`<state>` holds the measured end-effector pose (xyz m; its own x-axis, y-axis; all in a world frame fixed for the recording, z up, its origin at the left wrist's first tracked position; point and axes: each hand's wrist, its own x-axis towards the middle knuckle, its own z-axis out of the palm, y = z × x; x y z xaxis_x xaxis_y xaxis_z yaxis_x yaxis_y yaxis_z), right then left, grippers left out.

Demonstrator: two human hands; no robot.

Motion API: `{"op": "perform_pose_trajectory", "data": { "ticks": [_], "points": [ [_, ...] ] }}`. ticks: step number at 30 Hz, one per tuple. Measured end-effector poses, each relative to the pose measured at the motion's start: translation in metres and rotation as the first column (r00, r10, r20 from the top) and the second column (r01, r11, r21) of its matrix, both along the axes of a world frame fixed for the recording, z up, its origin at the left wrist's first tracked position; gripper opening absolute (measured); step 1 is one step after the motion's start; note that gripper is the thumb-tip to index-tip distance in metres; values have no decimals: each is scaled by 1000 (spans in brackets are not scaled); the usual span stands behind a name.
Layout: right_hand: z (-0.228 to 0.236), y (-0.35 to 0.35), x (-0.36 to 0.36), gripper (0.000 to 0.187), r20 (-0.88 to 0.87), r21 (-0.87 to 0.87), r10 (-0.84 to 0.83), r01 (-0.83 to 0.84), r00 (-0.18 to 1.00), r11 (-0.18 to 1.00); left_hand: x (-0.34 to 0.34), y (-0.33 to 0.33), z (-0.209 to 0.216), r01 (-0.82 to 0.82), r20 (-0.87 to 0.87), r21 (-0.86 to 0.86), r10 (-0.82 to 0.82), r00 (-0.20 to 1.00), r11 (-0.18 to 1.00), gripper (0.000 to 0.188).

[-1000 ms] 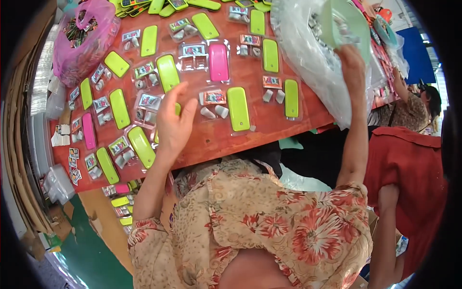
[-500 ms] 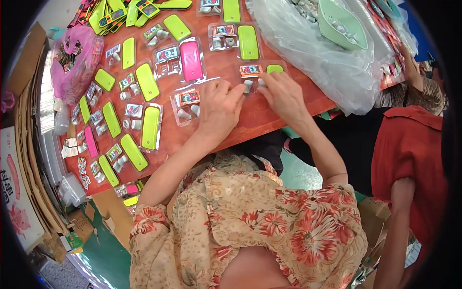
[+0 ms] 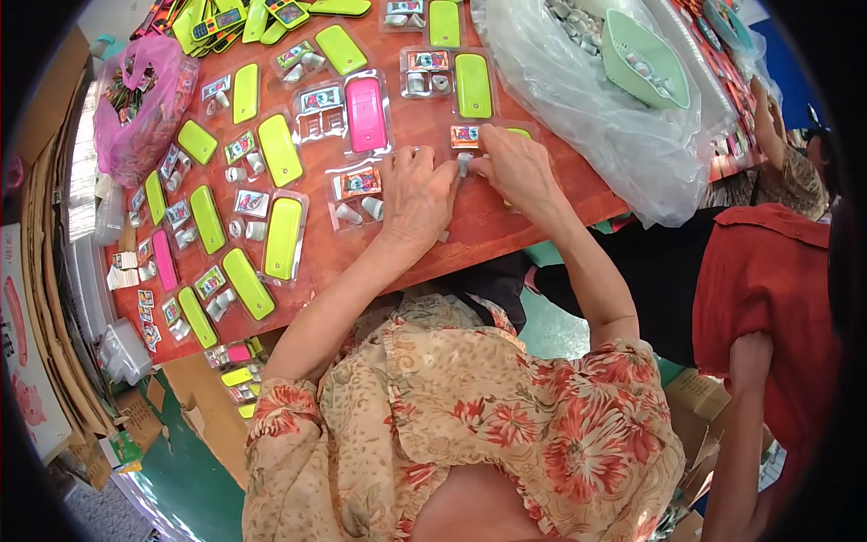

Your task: The recorder is assembling small plastic items by placing white components into clear windows on colorful plastic bases and then applying stickers.

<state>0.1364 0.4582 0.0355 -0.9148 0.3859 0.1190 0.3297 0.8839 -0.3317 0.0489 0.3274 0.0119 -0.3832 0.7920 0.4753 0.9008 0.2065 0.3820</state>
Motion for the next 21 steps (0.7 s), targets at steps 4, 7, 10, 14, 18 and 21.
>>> {"op": "perform_pose_trajectory", "data": {
  "ticks": [4, 7, 10, 14, 18, 21],
  "points": [
    [-1, 9, 9, 16, -50, -362, -75, 52, 996, 931, 0, -3, 1, 17, -4, -17, -17, 1000, 1000, 11],
    [3, 11, 10, 13, -191, -308, -63, 1, 980, 951, 0, -3, 0, 2, -33, 17, -1, 999, 1000, 10],
    [-1, 5, 8, 13, -163, -175, 34, -63, 986, 983, 0, -5, 1, 6, -91, -14, -8, 996, 1000, 10],
    [-9, -4, 0, 14, -198, -57, 101, -114, 975, 992, 0, -5, 1, -2, -124, -10, 0, 992, 1000, 12],
    [-14, -6, -8, 6, -191, 86, 192, -178, 963, 980, -4, -16, 12, -43, -49, -3, 43, 998, 999, 13],
    [-17, -6, -12, 5, -189, 143, 224, -199, 956, 969, -6, -30, 17, -63, 10, 1, 63, 998, 998, 17]
  ]
}}
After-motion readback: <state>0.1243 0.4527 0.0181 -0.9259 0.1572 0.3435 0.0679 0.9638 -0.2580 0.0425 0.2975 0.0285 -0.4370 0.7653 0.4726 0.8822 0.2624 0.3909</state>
